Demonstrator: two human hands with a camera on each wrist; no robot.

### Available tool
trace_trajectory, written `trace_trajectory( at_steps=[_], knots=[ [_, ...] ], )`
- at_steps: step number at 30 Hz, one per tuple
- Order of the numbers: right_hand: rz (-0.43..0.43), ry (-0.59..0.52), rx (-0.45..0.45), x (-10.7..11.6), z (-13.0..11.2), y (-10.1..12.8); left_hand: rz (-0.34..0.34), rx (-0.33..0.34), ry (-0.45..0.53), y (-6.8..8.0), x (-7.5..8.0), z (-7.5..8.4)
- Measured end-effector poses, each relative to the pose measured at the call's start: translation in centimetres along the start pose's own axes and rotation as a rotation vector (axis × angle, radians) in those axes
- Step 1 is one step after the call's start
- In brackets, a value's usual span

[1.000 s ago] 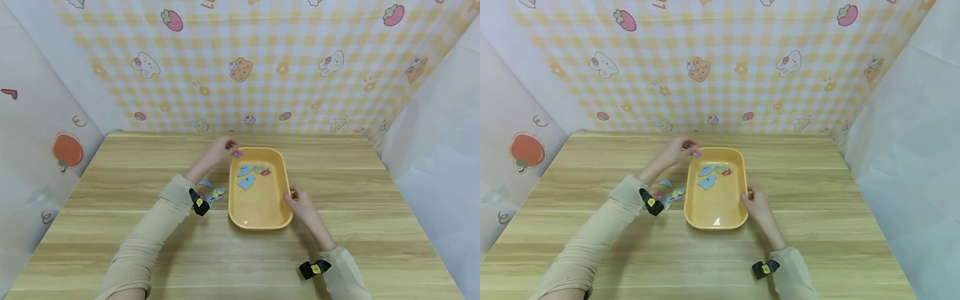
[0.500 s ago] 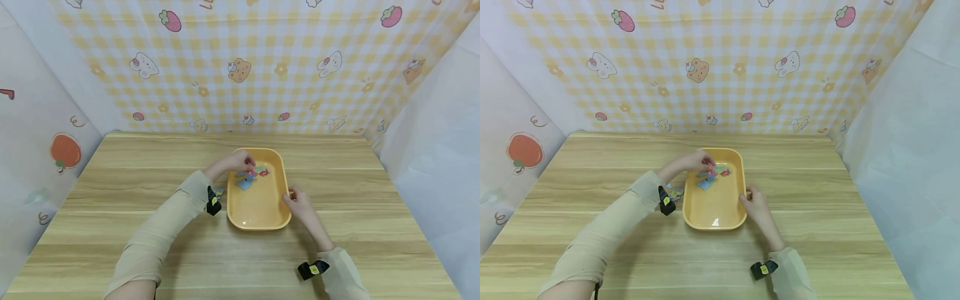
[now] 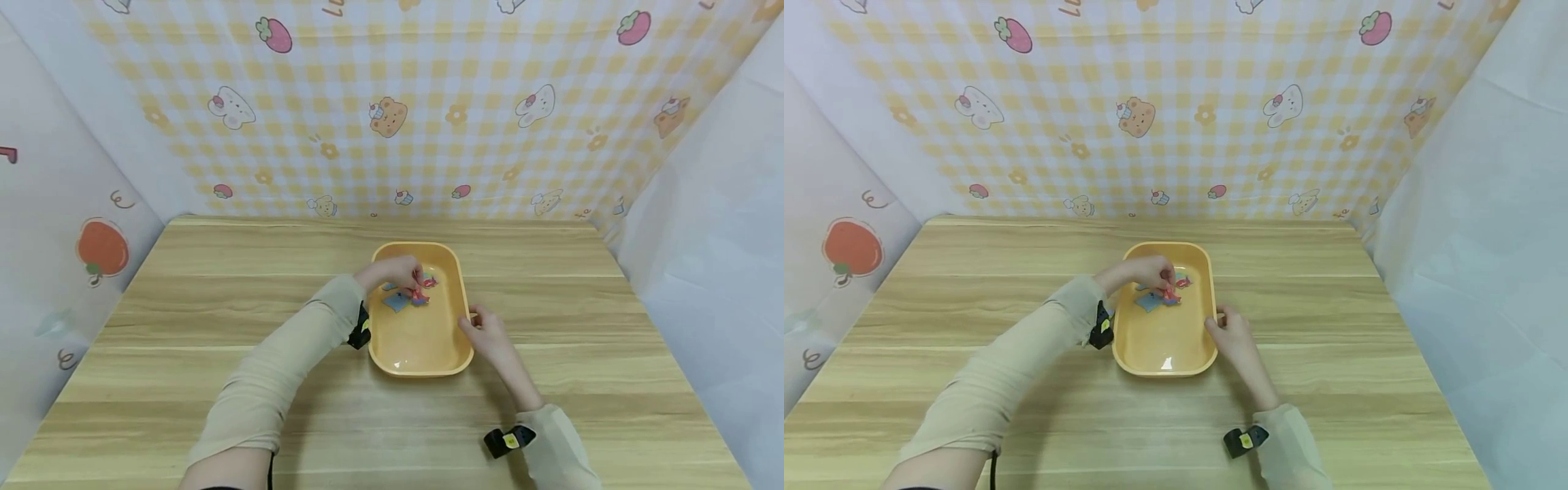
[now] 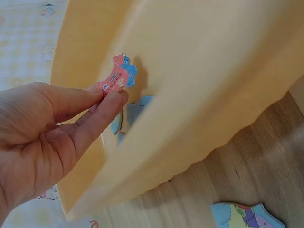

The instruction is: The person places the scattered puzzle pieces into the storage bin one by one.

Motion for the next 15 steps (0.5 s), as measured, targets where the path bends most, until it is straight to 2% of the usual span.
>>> trace_trajectory(
  at_steps=[1, 2, 3, 4, 6, 8, 9, 11, 13, 15],
  knots=[
    [-0.001, -0.001, 0.000, 0.0, 0.0, 0.0, -0.014, -0.001, 0.010, -1.3, -0.7, -2.0],
    [-0.002, -0.001, -0.002, -0.1, 0.0, 0.0, -0.025, 0.003, 0.008, -2.2, -1.2, -3.3],
    [-0.001, -0.001, 0.000, -0.1, 0.0, 0.0, -0.037, 0.006, 0.014, -2.5, -1.4, -3.7],
    [0.000, -0.001, 0.001, -0.1, 0.0, 0.0, -0.042, 0.018, 0.000, -2.3, -1.5, -3.3],
    [-0.001, 0.000, 0.002, -0.1, 0.0, 0.0, -0.056, 0.049, -0.010, -1.1, -1.1, -1.1],
    [0.001, -0.002, 0.003, -0.1, -0.1, 0.1, -0.047, 0.071, -0.024, 0.9, -0.3, 2.2],
    [0.002, -0.004, 0.003, -0.1, -0.1, 0.1, -0.040, 0.089, -0.037, 2.4, 0.3, 4.9],
    [0.002, -0.005, 0.004, -0.1, -0.1, 0.1, -0.042, 0.097, -0.013, 4.3, 1.1, 8.0],
    [0.001, -0.007, 0.007, -0.1, -0.1, 0.1, -0.046, 0.086, 0.013, 5.6, 1.7, 10.0],
    [0.000, -0.003, 0.009, -0.1, -0.1, 0.0, -0.063, 0.081, 0.026, 6.2, 2.0, 11.0]
  ],
)
Point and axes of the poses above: each hand's wrist, its own y-axis away from the middle knuckle, its own x-axis out of the back of the hand, z = x × y, the point moved 6 cm from there along -y, towards the middle knuckle, and after that the axes turned 13 degrees about -x, right-handed, at the moved point
